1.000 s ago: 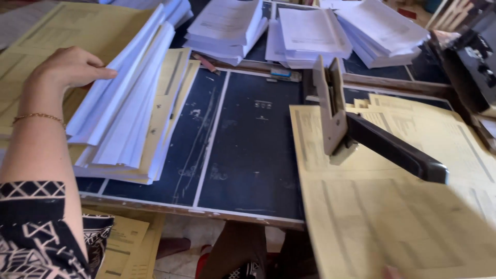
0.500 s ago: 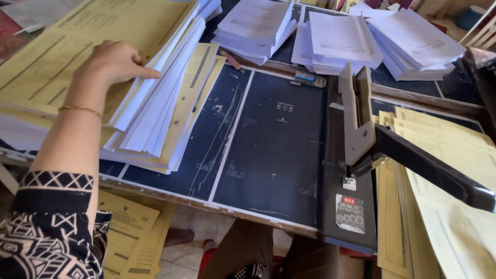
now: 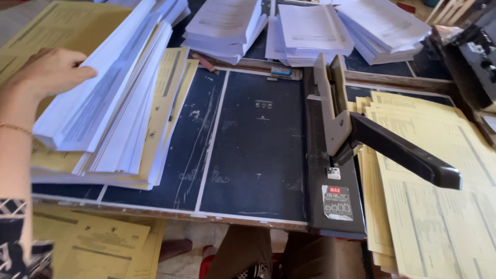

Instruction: The person is assembling document sets by placing a yellow cover sheet on top of white pages and stapling them together using a heavy-duty manual stapler.

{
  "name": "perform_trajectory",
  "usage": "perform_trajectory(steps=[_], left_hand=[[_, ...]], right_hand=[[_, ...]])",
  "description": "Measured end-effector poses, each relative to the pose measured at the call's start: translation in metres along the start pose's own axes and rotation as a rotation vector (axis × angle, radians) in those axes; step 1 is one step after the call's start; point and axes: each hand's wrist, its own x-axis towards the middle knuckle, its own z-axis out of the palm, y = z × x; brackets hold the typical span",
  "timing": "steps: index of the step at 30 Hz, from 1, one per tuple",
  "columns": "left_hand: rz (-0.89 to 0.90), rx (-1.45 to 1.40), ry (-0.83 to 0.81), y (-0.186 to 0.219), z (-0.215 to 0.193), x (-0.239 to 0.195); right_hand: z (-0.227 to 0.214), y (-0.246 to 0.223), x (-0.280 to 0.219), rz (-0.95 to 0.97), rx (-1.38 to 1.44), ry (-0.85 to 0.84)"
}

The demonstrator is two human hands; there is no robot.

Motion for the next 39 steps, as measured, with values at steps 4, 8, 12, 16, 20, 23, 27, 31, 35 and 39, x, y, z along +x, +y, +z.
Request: perform_trajectory(steps=[4,8,12,16,20,23,27,31,35,39], left_hand=[[-0.006,-0.035,-0.04,-0.005,-0.007,0.001],[0.098,-0.164,-0.033,-0.004,-0.016,-0.008],[-0.011,-0.128,-0.121,0.018,-0.031,-0.018],[0.258,0.081,-0.018,-0.017,0.016,0.026],[0.337,0.253,0.043,-0.009,0.038,0.03],[0.333,0.275,0.009,-0.008,0.047,0.035],[0.286,0.235,0.011,-0.002,0.039,0.028],[0.281,0.122,0.012,-0.001,0.018,0.018],[0.244,0.062,0.003,-0.001,-0.004,0.003],[0.247,0.013,0.008,-0.005,-0.004,0.002]], right_hand=[[0.009,-0.042,0.024,-0.044,-0.1,-0.035],[0.032,-0.147,0.085,-0.656,-0.008,-0.274],[0.051,-0.244,0.161,-0.672,0.312,-0.45],[0.085,-0.318,0.231,-0.517,0.793,-0.509],[0.125,-0.325,0.285,-0.553,0.875,-0.391],[0.134,-0.321,0.295,-0.497,0.867,-0.334],[0.122,-0.327,0.295,-0.479,0.769,-0.246],[0.107,-0.343,0.307,-0.528,0.755,-0.233],[0.099,-0.36,0.325,-0.536,0.709,-0.26],[0.098,-0.372,0.348,-0.423,0.729,-0.333]])
